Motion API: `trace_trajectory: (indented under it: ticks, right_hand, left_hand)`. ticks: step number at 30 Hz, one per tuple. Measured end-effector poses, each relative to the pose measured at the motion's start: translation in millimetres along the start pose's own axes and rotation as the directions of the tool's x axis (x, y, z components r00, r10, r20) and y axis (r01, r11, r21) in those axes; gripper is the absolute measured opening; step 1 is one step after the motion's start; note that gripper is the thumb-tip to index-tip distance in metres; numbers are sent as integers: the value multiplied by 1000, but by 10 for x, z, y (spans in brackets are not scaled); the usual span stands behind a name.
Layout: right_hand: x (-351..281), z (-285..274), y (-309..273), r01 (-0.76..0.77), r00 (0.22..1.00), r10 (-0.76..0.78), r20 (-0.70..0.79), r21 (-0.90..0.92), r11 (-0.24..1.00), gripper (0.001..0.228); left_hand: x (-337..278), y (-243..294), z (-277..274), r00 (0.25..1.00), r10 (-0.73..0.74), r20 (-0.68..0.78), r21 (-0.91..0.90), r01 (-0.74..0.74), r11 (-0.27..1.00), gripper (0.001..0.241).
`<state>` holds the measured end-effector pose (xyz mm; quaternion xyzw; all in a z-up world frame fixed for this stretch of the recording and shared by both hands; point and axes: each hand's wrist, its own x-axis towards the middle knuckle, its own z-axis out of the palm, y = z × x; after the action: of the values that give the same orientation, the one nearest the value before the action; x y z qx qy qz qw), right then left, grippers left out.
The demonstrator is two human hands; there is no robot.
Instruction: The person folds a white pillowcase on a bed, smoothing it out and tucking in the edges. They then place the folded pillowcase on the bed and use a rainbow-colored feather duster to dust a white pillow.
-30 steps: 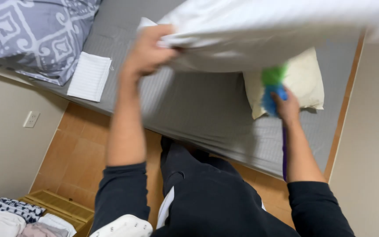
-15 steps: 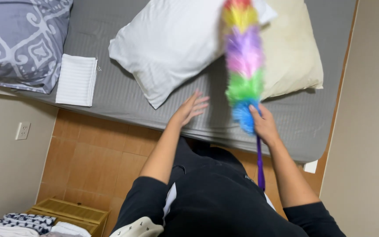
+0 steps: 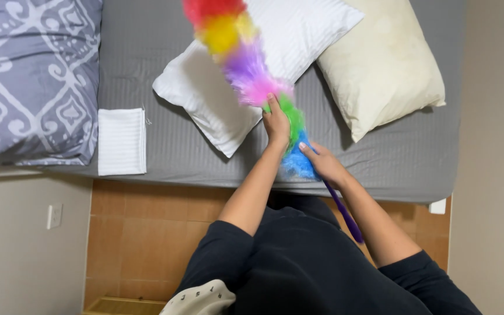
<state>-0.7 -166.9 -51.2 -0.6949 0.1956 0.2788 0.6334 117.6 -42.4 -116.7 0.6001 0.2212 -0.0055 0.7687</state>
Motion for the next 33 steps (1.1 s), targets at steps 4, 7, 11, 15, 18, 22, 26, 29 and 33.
trace_trajectory:
  ticks: [4,7,11,15,18,22,26,29,33]
  right_hand:
    - [52,-22,344,-33,973,-31,-228,-273,961,40]
    - [-170,-28,257,40,940,-137,-312,-297,954,45]
    - [-101,-373,663,182,918,-270,-291,-298,937,55]
    - [-168,-560,491,-229,913,74,-401,-355,906,43]
    - [3,-928,566,-49,912,-237,-334,-664,746,37]
    - [249,-1451,-345,298,738,-621,-265,-697,652,52]
    - [227,-1680,-1615,602,399,-885,-240,-659,451,46]
    - [635,-1577,-1877,685,318,-886,-337,-564,461,42]
    - [2160,-1718,-279,493,224,-938,-266,-799,344,32]
  left_hand:
    - [889,-733,-381,998,-17,54,132,9,991,69]
    - [1148,-1130,-1053,954,-219,-206,362,282,888,94]
    - [1093,-2013,-2011,780,-543,-313,127,600,789,117]
    - [1243,-2143,-1732,822,-553,-135,-174,530,830,103]
    - [1180,-2020,-1622,824,-480,-300,-360,368,858,85]
    - [719,-1971,-2407,995,-99,-25,349,101,932,64]
    - [-99,-2173,-3241,896,-266,-357,710,445,547,56]
    - [-465,-2776,-3647,853,-291,-433,771,518,370,43]
    - [-917,-2951,-3517,788,-256,-560,652,610,451,44]
